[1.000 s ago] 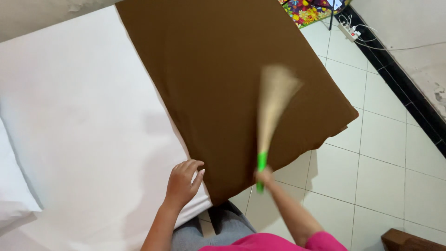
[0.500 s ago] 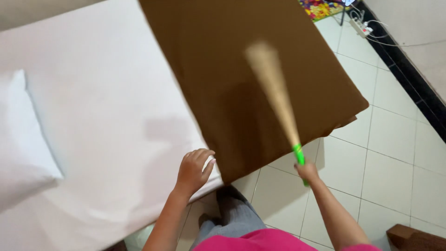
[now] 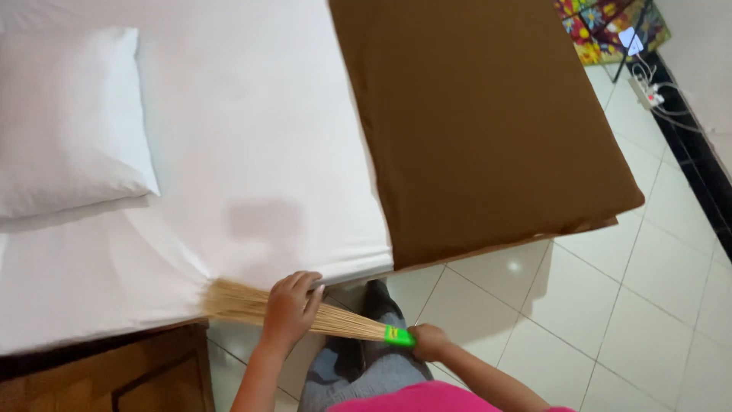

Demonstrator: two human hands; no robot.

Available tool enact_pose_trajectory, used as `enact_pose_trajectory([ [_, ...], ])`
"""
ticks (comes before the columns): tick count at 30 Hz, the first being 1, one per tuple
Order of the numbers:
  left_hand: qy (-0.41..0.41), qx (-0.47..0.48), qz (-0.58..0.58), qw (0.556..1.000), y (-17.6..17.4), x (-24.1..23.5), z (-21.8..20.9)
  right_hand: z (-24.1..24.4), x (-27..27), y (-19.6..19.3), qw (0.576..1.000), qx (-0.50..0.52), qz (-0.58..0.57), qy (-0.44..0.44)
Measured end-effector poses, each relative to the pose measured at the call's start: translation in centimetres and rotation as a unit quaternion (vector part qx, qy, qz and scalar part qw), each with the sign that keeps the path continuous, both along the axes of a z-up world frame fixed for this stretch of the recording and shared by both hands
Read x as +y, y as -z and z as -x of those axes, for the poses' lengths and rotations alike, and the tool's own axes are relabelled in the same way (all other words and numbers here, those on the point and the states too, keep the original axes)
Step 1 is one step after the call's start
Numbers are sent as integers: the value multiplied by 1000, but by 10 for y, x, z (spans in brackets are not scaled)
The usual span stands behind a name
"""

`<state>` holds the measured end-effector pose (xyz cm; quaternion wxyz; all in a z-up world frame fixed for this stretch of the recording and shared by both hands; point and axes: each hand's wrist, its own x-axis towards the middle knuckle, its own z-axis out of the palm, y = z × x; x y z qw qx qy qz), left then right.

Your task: Housekeeping tasks including mopping the floor, wiping a bedside table, and using a broom beater to clean the beds.

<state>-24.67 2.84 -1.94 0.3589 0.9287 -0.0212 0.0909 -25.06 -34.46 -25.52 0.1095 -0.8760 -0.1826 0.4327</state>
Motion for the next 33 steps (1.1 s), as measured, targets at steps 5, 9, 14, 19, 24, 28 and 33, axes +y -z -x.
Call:
enact_pose_trajectory([
  [5,-53,3,1,999,0,12,39,-92,-91,28,971,-157,-73,165],
  [9,-84,-2,11,996,-4,15,53,-207,-76,-20,854,-126,-126,489],
  [14,-113,-53,-3,992,-5,12,57,-219,46,-34,738,109,-238,622],
  [19,-144,-46,3,989,1,19,63,-109,64,155,991,-45,72,105],
  [24,-181,6,-3,983,17,32,66,-94,88,6,989,-48,-22,-137],
  [28,-199,-19,15,980,10,33,54,-235,57,-49,990,-121,-53,-50],
  [33,-244,17,30,969,-3,23,12,-407,47,-18,895,-17,-148,421],
])
